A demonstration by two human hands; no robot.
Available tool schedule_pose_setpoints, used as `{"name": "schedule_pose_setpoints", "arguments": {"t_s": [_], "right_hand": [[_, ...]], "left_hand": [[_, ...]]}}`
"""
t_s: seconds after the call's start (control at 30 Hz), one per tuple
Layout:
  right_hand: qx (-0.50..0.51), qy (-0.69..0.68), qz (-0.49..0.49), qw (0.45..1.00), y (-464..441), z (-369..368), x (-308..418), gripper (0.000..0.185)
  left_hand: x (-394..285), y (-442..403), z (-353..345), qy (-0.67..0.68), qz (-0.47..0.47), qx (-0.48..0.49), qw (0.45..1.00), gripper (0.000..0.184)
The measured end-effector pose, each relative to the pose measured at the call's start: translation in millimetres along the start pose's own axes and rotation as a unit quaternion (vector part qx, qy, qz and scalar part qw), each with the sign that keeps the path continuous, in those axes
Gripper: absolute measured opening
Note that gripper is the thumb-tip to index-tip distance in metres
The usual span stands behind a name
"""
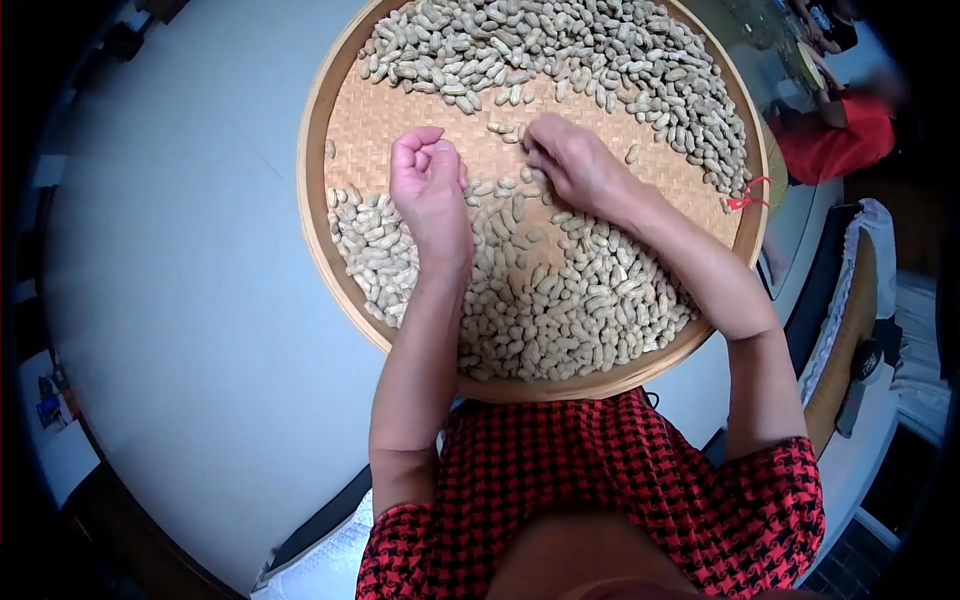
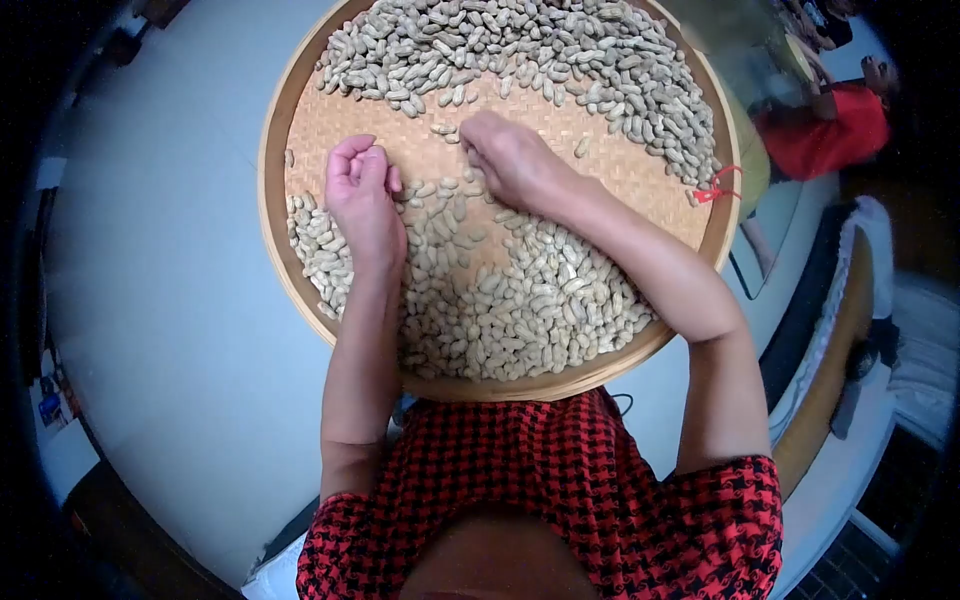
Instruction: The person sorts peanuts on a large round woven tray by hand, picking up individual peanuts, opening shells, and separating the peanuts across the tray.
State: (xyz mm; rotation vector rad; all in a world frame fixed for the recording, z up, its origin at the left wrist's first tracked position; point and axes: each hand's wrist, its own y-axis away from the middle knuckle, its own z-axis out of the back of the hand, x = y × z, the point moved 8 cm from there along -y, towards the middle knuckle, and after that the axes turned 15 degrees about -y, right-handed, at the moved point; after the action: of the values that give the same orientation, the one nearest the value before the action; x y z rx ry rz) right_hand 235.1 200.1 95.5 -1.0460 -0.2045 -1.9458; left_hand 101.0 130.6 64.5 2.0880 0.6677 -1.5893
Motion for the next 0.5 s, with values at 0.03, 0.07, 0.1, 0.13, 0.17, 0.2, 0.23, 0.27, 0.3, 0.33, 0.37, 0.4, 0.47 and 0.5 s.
{"name": "schedule_pose_setpoints", "arguments": {"t_s": [0.03, 0.07, 0.1, 0.13, 0.17, 0.2, 0.23, 0.27, 0.3, 0.33, 0.37, 0.4, 0.47, 0.5], "right_hand": [[0.001, 0.001, 0.000, 1.000, 8, 0, 2, 0.009], [0.029, -0.018, -0.016, 0.999, 17, -4, 1, 0.008], [0.057, -0.038, -0.033, 0.997, 24, -8, 3, 0.008], [0.059, -0.047, -0.037, 0.996, 31, -6, 7, 0.008], [0.058, -0.048, -0.037, 0.996, 36, -5, 13, 0.008], [0.073, -0.083, -0.070, 0.991, 40, -5, 14, 0.007], [0.088, -0.118, -0.101, 0.984, 43, -7, 14, 0.007], [0.124, -0.103, -0.088, 0.983, 44, -11, 19, 0.007], [0.125, -0.102, -0.086, 0.983, 41, -8, 22, 0.007], [0.152, -0.116, -0.107, 0.976, 38, -10, 24, 0.010], [0.179, -0.131, -0.127, 0.967, 36, -13, 23, 0.014], [0.165, -0.109, -0.108, 0.974, 26, -8, 16, 0.017], [0.075, -0.078, -0.119, 0.987, -3, 16, 3, 0.015], [0.016, -0.036, -0.111, 0.993, -16, 28, -4, 0.014]], "left_hand": [[1, -1, 1, 0.001, 0.000, -0.001, 1.000, 0.008], [1, -1, -2, -0.068, -0.008, 0.023, 0.997, 0.010], [2, -2, -5, -0.138, -0.016, 0.046, 0.989, 0.013], [5, -4, -4, -0.138, -0.016, 0.046, 0.989, 0.013], [4, -6, -7, -0.244, -0.061, 0.051, 0.967, 0.014], [0, -7, -13, -0.346, -0.106, 0.057, 0.931, 0.016], [1, -9, -15, -0.346, -0.107, 0.057, 0.931, 0.016], [-9, -6, -29, -0.410, -0.208, 0.076, 0.885, 0.020], [-17, 1, -44, -0.468, -0.305, 0.092, 0.824, 0.024], [-18, 0, -46, -0.469, -0.307, 0.089, 0.823, 0.024], [-14, -1, -53, -0.496, -0.301, 0.111, 0.807, 0.023], [-9, 0, -60, -0.522, -0.294, 0.135, 0.789, 0.022], [1, -2, -67, -0.534, -0.298, 0.142, 0.778, 0.016], [4, -1, -66, -0.534, -0.300, 0.143, 0.778, 0.016]]}}
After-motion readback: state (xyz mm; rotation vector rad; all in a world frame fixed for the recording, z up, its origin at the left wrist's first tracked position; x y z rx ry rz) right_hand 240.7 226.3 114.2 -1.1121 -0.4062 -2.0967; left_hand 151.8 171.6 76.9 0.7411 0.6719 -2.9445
